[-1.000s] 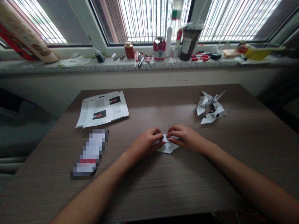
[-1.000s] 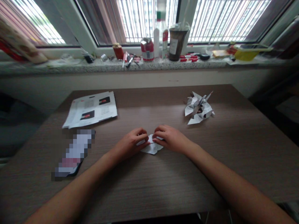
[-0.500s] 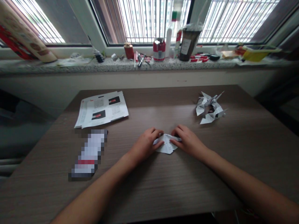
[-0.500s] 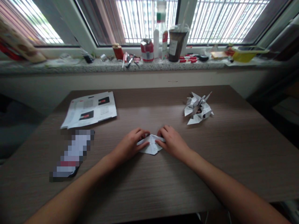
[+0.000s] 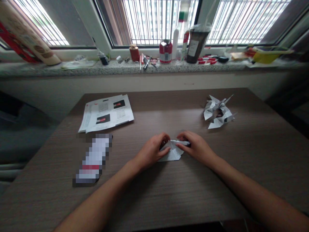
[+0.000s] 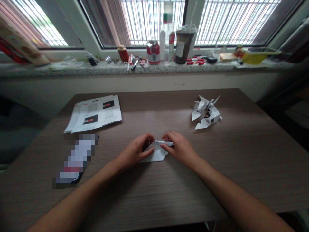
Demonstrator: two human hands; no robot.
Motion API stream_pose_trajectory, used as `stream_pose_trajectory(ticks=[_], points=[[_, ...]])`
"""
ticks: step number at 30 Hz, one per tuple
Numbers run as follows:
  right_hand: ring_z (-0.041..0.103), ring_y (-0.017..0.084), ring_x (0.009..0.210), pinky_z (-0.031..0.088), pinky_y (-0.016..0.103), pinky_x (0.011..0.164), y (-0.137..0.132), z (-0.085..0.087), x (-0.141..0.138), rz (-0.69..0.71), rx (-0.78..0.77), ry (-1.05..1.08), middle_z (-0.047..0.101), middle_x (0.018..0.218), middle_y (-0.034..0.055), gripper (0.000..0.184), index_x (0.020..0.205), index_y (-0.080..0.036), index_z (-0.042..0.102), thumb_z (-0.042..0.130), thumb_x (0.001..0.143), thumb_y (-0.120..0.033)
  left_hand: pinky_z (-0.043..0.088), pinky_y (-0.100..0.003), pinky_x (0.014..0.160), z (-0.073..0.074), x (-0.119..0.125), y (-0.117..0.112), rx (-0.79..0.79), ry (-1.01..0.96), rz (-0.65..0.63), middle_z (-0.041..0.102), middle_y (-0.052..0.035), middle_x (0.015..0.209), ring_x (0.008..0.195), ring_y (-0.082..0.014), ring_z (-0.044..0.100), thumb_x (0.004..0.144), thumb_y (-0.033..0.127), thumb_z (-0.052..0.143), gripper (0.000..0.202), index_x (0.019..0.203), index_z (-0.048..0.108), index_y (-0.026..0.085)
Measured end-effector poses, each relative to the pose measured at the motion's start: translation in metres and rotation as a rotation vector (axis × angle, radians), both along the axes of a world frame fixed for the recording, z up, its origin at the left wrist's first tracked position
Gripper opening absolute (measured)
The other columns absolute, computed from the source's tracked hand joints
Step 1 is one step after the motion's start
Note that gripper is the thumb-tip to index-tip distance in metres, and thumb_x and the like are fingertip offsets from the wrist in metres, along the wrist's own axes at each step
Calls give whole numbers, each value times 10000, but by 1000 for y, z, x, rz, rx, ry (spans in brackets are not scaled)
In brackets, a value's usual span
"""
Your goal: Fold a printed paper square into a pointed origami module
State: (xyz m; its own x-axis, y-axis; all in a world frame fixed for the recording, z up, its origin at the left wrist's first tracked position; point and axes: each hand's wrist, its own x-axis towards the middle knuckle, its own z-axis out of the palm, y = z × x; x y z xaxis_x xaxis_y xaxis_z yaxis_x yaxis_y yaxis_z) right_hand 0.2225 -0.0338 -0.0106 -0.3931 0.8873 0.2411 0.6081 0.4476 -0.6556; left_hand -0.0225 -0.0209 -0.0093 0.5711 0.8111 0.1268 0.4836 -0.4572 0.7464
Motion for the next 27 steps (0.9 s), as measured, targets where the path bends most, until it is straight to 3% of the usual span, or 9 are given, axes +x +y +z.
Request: stream_pose_trajectory(ticks=[6, 11, 17, 23, 27], points=[[657, 207, 859, 492, 314, 747, -1, 2, 1, 18, 13, 56, 699, 933, 39, 126, 1007, -216, 656, 730, 934, -285, 501, -319, 813, 7, 3, -3, -59, -51, 29, 699, -52, 1013, 901, -193, 651, 977, 271, 639, 236, 1200, 649, 195], [677, 219, 878, 524, 333, 770, -2, 6, 1, -19, -48, 130, 716, 953, 45, 216, 1053, -230, 680, 757, 907, -369, 497, -308, 782, 12, 6, -6, -99, -62, 44, 721, -53, 968, 886, -199, 661, 1019, 361, 590, 222, 1005, 721, 183], [699, 229, 907, 567, 364, 783, 1, 9, 7, -137, -226, 360, 736, 1004, 60, 371, 1187, -232, 648, 762, 878, -403, 506, -291, 740, 13, 6, -4, -150, -115, 113, 738, -46, 931, 846, -195, 670, 1009, 386, 592, 249, 974, 726, 178], [724, 223, 949, 603, 383, 817, 2, 16, 11, -57, -377, 533, 746, 1173, 86, 313, 1188, -237, 658, 708, 896, -338, 509, -291, 738, 16, 4, -2, -223, -177, 138, 736, -46, 897, 828, -195, 671, 1009, 426, 587, 295, 977, 725, 167], [731, 222, 928, 602, 391, 840, 2, 16, 9, -114, -363, 557, 775, 1091, 76, 211, 1086, -224, 713, 691, 897, -315, 508, -289, 745, 19, 5, -3, -247, -198, 125, 733, -47, 904, 832, -191, 669, 1005, 419, 597, 286, 985, 723, 163]])
